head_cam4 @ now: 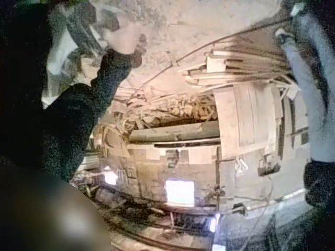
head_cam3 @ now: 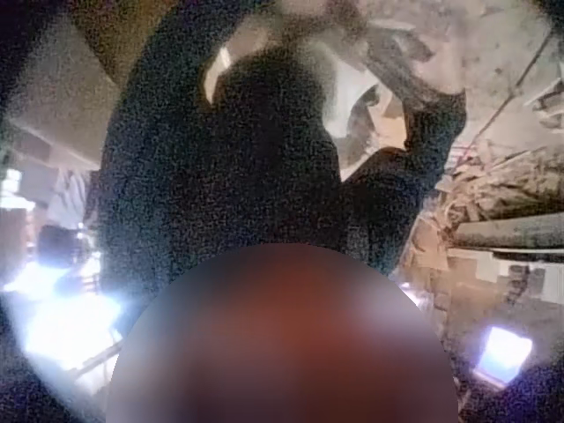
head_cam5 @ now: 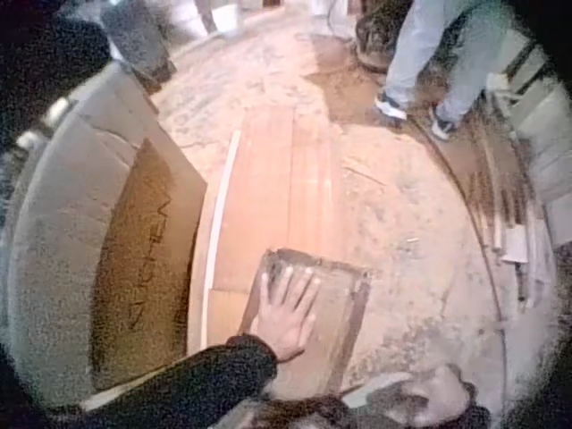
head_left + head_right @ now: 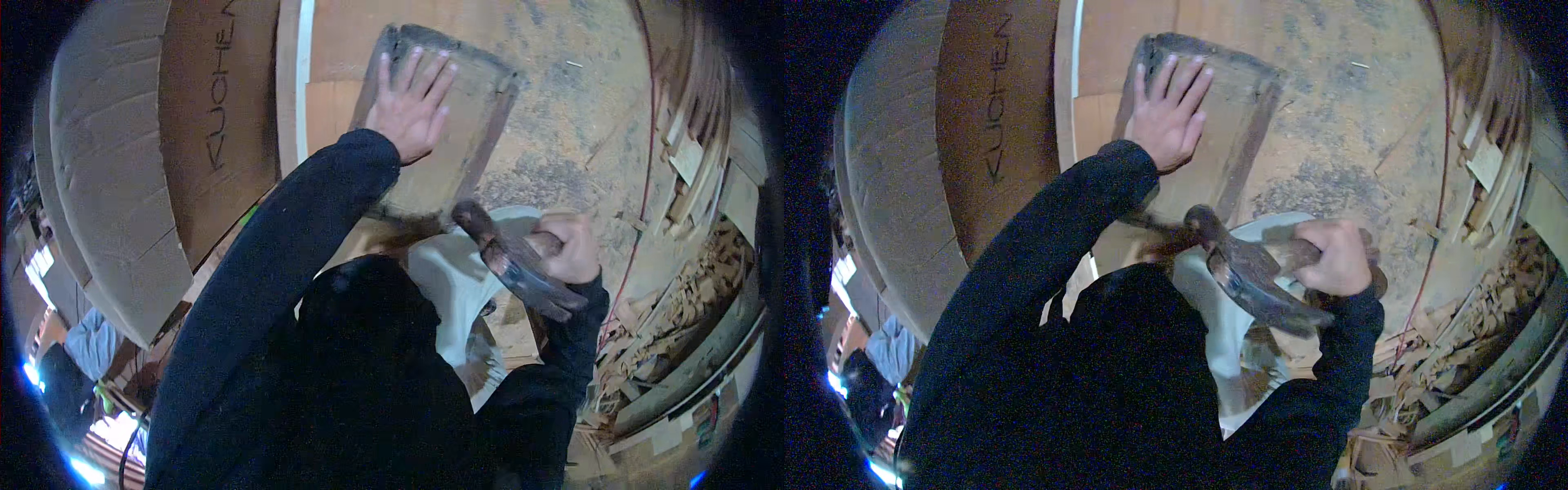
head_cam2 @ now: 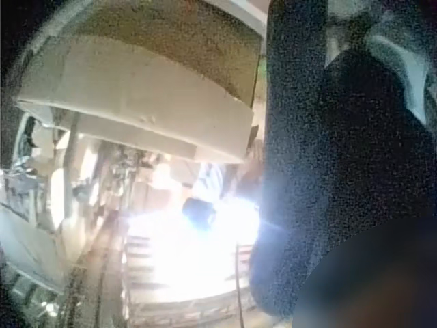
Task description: Hammering wooden pieces together to construct a small box or frame.
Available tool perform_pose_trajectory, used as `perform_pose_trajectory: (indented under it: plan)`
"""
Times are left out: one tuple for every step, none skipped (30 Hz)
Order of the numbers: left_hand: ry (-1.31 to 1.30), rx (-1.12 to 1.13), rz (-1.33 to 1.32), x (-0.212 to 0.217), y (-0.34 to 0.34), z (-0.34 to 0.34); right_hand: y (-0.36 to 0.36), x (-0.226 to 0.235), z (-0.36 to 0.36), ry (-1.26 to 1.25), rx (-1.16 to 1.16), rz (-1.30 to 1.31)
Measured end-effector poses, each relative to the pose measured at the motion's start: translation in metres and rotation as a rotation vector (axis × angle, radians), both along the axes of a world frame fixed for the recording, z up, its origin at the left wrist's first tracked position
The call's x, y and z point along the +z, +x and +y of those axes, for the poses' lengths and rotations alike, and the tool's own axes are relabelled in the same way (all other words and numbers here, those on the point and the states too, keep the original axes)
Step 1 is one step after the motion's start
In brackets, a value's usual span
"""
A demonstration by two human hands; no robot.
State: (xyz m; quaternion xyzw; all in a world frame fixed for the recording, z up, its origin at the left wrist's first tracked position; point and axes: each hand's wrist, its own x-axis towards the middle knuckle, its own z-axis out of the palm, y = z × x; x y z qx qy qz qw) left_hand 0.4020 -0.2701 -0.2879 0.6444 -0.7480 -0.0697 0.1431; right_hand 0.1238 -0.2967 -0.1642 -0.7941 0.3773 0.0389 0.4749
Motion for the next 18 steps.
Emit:
perform_pose_trajectory:
  plan:
    - [0.015, 0.002, -0.010, 0.001, -0.002, -0.001, -0.008, -0.016, 0.005, -0.005, -0.022, 0.028]
    - [0.033, 0.001, -0.026, 0.002, -0.003, -0.001, -0.012, -0.034, 0.009, -0.016, -0.035, 0.037]
    - [0.026, 0.002, -0.014, 0.005, -0.004, -0.001, -0.013, -0.051, 0.011, -0.084, -0.031, 0.245]
    - [0.017, -0.005, -0.009, 0.003, -0.005, 0.000, -0.016, -0.062, 0.013, -0.148, -0.027, 0.455]
    - [0.034, -0.003, -0.022, 0.003, -0.003, 0.000, -0.016, -0.066, 0.011, -0.165, -0.021, 0.453]
    - [0.052, 0.000, -0.036, 0.003, -0.002, -0.002, -0.018, -0.066, 0.012, -0.126, -0.070, 0.370]
    - [0.039, 0.010, -0.039, 0.002, -0.003, -0.005, -0.020, -0.066, 0.010, -0.085, -0.116, 0.285]
    - [0.046, 0.002, -0.026, 0.003, -0.004, 0.000, -0.020, -0.062, 0.012, -0.086, -0.110, 0.280]
    - [0.055, -0.006, -0.012, 0.003, -0.004, 0.003, -0.019, -0.058, 0.014, -0.068, -0.278, 0.076]
    - [0.057, -0.001, -0.017, 0.002, -0.004, 0.006, -0.019, -0.057, 0.015, -0.045, -0.446, -0.129]
    - [0.052, 0.000, -0.012, 0.002, -0.005, 0.004, -0.020, -0.059, 0.004, -0.067, -0.387, -0.277]
    - [0.048, 0.001, -0.006, 0.003, -0.005, 0.002, -0.023, -0.056, 0.001, -0.071, -0.388, -0.278]
    - [0.046, 0.000, -0.007, 0.004, -0.005, 0.001, -0.031, -0.047, -0.005, -0.221, -0.310, -0.145]
    - [0.049, -0.001, -0.005, 0.003, -0.005, 0.003, -0.026, -0.027, -0.013, -0.362, -0.227, -0.008]
    - [0.051, 0.006, -0.014, 0.004, -0.003, 0.004, 0.001, 0.010, -0.021, -0.329, -0.340, 0.080]
    - [0.053, 0.013, -0.016, 0.005, -0.003, 0.006, 0.002, 0.021, -0.024, -0.327, -0.334, 0.077]
    - [0.054, 0.010, -0.017, 0.005, -0.003, 0.005, 0.002, 0.029, -0.026, -0.308, -0.321, -0.047]
    - [0.056, 0.008, -0.019, 0.006, -0.003, 0.004, 0.002, 0.033, -0.027, -0.288, -0.306, -0.171]
